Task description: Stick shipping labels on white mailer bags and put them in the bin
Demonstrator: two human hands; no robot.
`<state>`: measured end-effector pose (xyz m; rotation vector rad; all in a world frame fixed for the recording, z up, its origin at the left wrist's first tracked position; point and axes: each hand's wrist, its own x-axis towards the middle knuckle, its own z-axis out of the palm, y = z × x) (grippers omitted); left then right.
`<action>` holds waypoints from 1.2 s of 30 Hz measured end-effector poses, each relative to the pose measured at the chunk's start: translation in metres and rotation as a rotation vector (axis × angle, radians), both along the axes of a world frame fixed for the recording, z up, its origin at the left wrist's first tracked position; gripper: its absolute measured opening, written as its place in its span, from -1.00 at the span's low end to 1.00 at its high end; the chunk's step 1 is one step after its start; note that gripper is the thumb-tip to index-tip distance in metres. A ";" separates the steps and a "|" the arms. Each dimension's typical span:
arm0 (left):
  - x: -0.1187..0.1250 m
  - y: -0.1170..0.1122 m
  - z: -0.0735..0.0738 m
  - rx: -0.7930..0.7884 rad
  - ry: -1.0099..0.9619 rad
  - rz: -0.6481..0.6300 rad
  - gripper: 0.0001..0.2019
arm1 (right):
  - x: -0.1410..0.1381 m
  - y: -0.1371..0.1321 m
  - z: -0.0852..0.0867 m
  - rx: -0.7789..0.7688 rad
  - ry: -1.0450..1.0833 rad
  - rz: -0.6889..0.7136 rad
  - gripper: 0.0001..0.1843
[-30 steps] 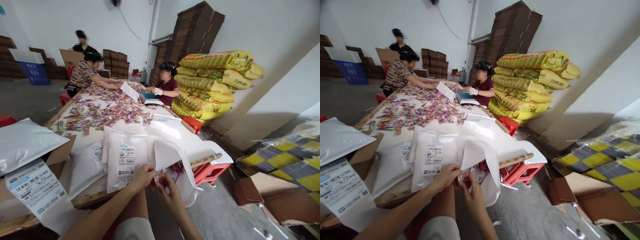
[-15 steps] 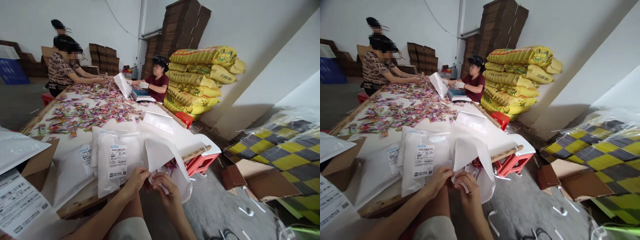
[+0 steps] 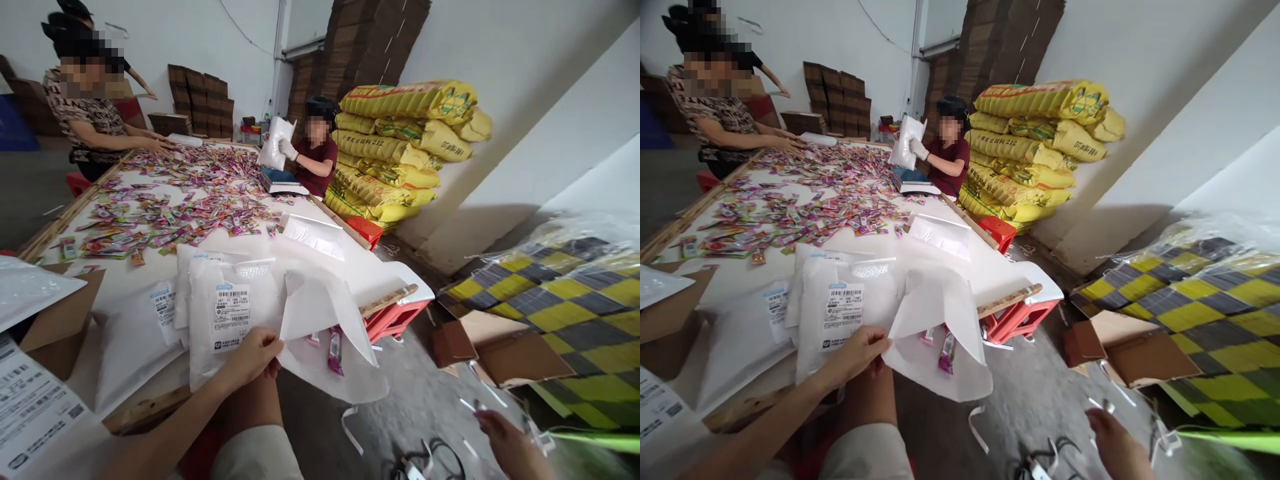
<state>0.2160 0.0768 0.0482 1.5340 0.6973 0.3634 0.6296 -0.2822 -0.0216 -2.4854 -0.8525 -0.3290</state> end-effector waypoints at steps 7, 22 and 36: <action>-0.010 0.014 0.010 0.782 -0.011 -0.053 -0.56 | -0.086 0.108 0.011 -0.050 -0.401 0.578 -0.38; -0.008 0.018 -0.023 0.880 -0.194 0.171 -0.71 | -0.126 0.168 0.047 0.349 0.223 0.482 -0.45; 0.010 0.022 0.003 0.322 -0.023 0.406 -0.83 | -0.148 0.192 0.036 0.253 1.241 0.452 -0.47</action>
